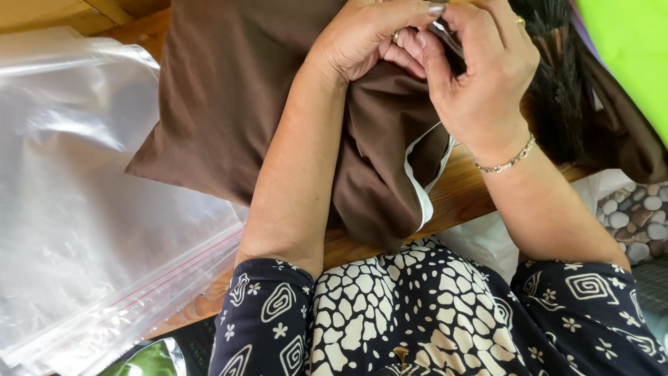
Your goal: The person places white cotton filling into a brown pillowcase and then zips it closed. They proceed to pat and smooth the pillow to distribute the filling evenly.
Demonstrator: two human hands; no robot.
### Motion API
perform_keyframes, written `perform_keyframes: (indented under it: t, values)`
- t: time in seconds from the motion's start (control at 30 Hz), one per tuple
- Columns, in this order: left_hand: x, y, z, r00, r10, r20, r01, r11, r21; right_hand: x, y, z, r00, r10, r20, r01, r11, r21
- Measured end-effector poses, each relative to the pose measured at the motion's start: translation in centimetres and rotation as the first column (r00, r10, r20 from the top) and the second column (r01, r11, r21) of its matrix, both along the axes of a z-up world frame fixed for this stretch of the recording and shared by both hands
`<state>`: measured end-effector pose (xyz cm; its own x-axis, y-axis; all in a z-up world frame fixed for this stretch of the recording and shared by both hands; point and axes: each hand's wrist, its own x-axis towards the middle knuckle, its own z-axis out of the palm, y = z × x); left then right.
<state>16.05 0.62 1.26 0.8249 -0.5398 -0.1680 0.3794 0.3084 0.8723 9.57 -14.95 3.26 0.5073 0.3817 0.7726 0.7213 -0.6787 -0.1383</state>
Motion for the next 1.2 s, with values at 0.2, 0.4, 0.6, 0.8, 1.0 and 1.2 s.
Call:
perform_keyframes:
  t: [0.2, 0.4, 0.6, 0.8, 1.0, 1.2]
  values:
    - [0.4, 0.3, -0.8, 0.999, -0.008, 0.047, 0.013, 0.994, -0.108, 0.8, -0.4, 0.9, 0.967, 0.122, -0.223, -0.097, 0.988, 0.118]
    - [0.3, 0.3, -0.7, 0.987, -0.06, 0.152, 0.077, 0.991, -0.113, 0.8, -1.0, 0.7, 0.995, 0.044, -0.086, -0.051, 0.995, -0.087]
    - [0.3, 0.1, -1.0, 0.993, -0.027, 0.115, 0.038, 0.995, -0.095, 0.9, -1.4, 0.2, 0.988, 0.075, -0.136, -0.073, 0.997, 0.022]
    - [0.3, -0.2, -1.0, 0.99, -0.057, 0.13, 0.062, 0.997, -0.041, 1.0, -3.2, 0.7, 0.941, 0.146, -0.304, -0.153, 0.988, 0.001]
    - [0.3, -0.3, -0.8, 0.989, -0.048, 0.142, 0.053, 0.998, -0.036, 1.2, -3.1, 0.4, 0.973, 0.13, -0.193, -0.143, 0.988, -0.055]
    - [-0.1, -1.4, -0.5, 0.985, 0.104, 0.136, -0.102, 0.995, -0.016, 1.1, -3.5, 0.8, 0.997, -0.028, -0.078, 0.005, 0.96, -0.28]
